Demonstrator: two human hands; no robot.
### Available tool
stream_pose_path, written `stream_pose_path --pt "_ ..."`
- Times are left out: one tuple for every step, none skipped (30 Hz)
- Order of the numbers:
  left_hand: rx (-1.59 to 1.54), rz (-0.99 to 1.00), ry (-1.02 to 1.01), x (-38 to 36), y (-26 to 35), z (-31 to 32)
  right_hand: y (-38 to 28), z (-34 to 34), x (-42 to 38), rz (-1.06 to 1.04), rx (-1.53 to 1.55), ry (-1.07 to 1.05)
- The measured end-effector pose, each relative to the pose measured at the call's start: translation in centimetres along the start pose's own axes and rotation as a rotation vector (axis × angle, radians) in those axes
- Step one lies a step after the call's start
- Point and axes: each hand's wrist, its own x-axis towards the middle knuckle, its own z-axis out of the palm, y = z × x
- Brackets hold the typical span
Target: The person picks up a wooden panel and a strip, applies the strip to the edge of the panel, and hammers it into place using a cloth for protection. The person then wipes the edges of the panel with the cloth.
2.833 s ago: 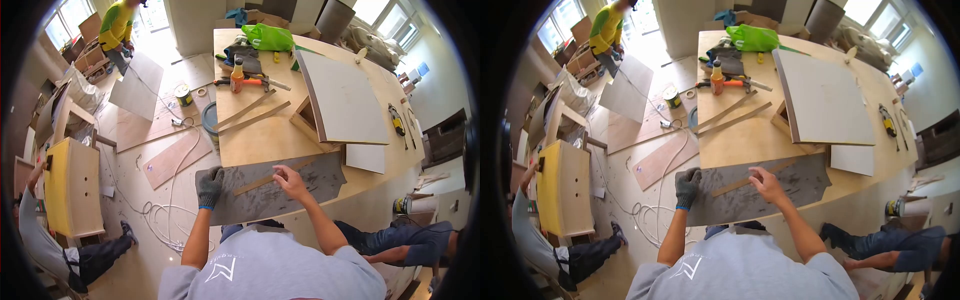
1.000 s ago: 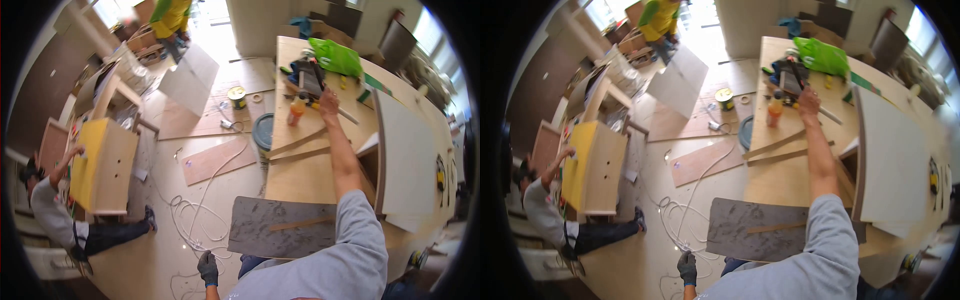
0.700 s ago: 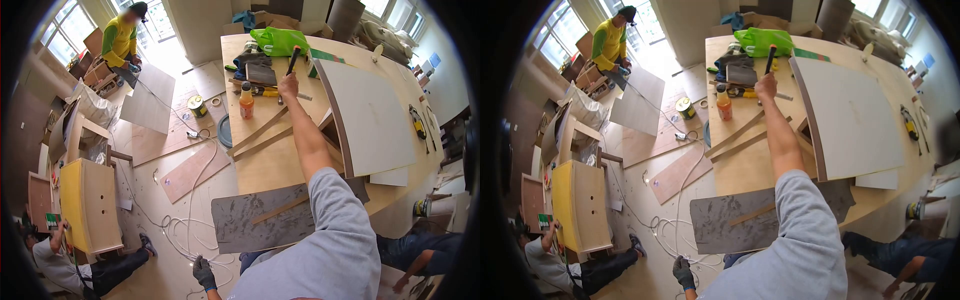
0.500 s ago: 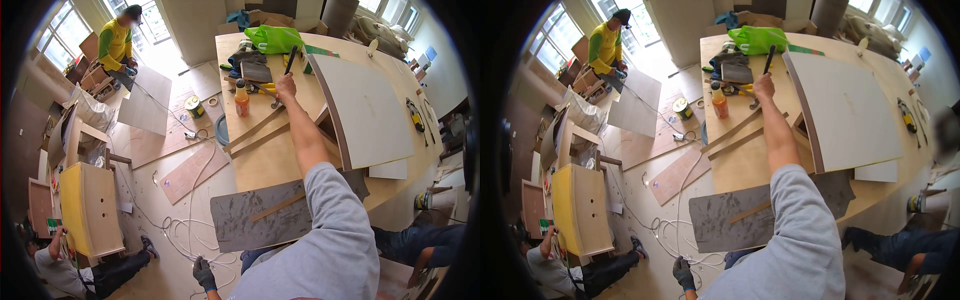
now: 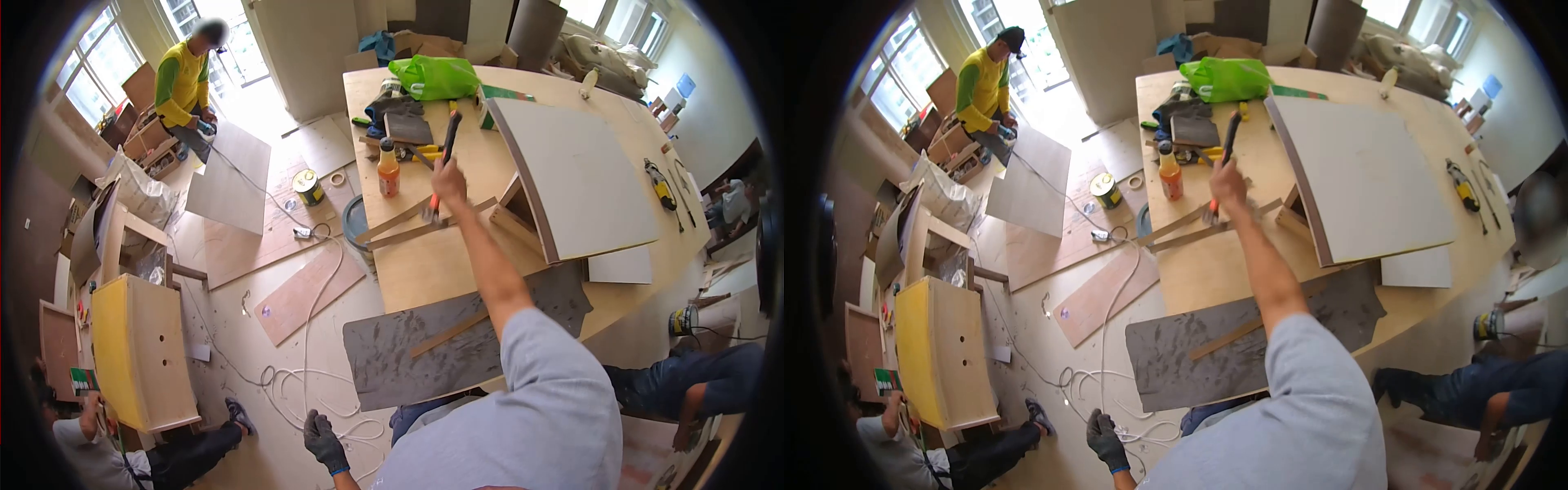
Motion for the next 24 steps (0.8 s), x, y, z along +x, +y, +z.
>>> stream_pose_path --pt "-0.011 0.038 -0.022 0.4 2.2 0.9 -0.2 -1.0 -3.4 -0.107 0.039 -0.021" --pt "-0.023 0.123 -0.084 0.9 3.9 1.8 -0.6 -2.2 -7.2 -0.294 0.080 0.059" --pt "-0.034 0.208 -0.154 1.4 5.7 3.1 -2.4 -5.3 -12.0 -0.294 0.088 -0.074" --pt "-0.044 0.293 -0.238 1.6 7.8 4.5 -3.2 -7.4 -15.9 -0.493 0.268 -0.092" --pt "-0.008 0.395 -0.354 1.5 10.1 5.9 -4.0 -9.7 -19.4 -0.553 0.209 -0.180" --pt "0.023 0.502 -0.484 1.1 13.0 7.5 -4.0 -11.3 -22.2 -0.702 0.414 -0.248" --pt "0.118 0.656 -0.596 0.5 16.2 9.0 -5.0 -14.0 -24.5 -0.763 0.423 -0.341" --pt "0.108 0.824 -0.632 -0.8 18.7 10.8 -6.0 -16.6 -26.4 -0.823 0.434 -0.435" --pt "0.159 1.002 -0.635 -1.6 20.5 12.5 -6.3 -18.6 -27.6 -0.860 0.462 -0.454" --pt "0.199 1.184 -0.617 -2.3 21.7 13.7 -6.3 -20.2 -28.4 -0.907 0.493 -0.477" --pt "0.162 1.213 -0.678 -2.8 22.1 14.8 -6.0 -21.7 -29.1 -0.894 0.529 -0.459" --pt "0.129 1.239 -0.735 -3.1 22.4 15.9 -5.5 -23.1 -29.9 -0.886 0.570 -0.444" --pt "0.098 1.260 -0.787 -3.5 22.7 16.9 -4.8 -24.4 -30.4 -0.881 0.613 -0.433" --pt "0.125 1.288 -0.836 -4.1 23.1 17.7 -4.0 -25.6 -30.7 -0.875 0.580 -0.368" --pt "0.159 1.309 -0.881 -4.8 23.5 18.3 -3.2 -26.8 -31.2 -0.866 0.552 -0.312" --pt "0.200 1.323 -0.920 -5.7 24.0 18.8 -2.3 -27.7 -31.9 -0.855 0.529 -0.267" --pt "0.160 1.320 -0.914 -7.1 24.4 19.3 -0.6 -28.3 -32.7 -0.804 0.517 -0.238" --pt "0.139 1.366 -0.943 -8.0 24.6 20.1 0.4 -29.4 -33.2 -0.742 0.557 -0.207" --pt "0.125 1.407 -0.964 -8.7 24.4 20.9 1.4 -30.6 -33.6 -0.682 0.602 -0.186" --pt "0.116 1.443 -0.977 -9.3 24.3 21.5 2.4 -31.6 -34.2 -0.623 0.652 -0.175" --pt "0.125 1.484 -0.948 -10.2 24.3 22.3 3.7 -32.7 -35.0 -0.302 0.787 -0.278" --pt "0.169 1.469 -0.949 -11.3 24.3 22.7 5.1 -33.9 -35.7 0.026 0.895 -0.396" --pt "0.212 1.463 -0.971 -12.7 24.7 23.1 6.9 -34.9 -36.1 0.222 1.117 -0.481" --pt "0.254 1.460 -0.989 -14.1 25.1 23.5 9.0 -35.7 -36.2 0.432 1.322 -0.565"
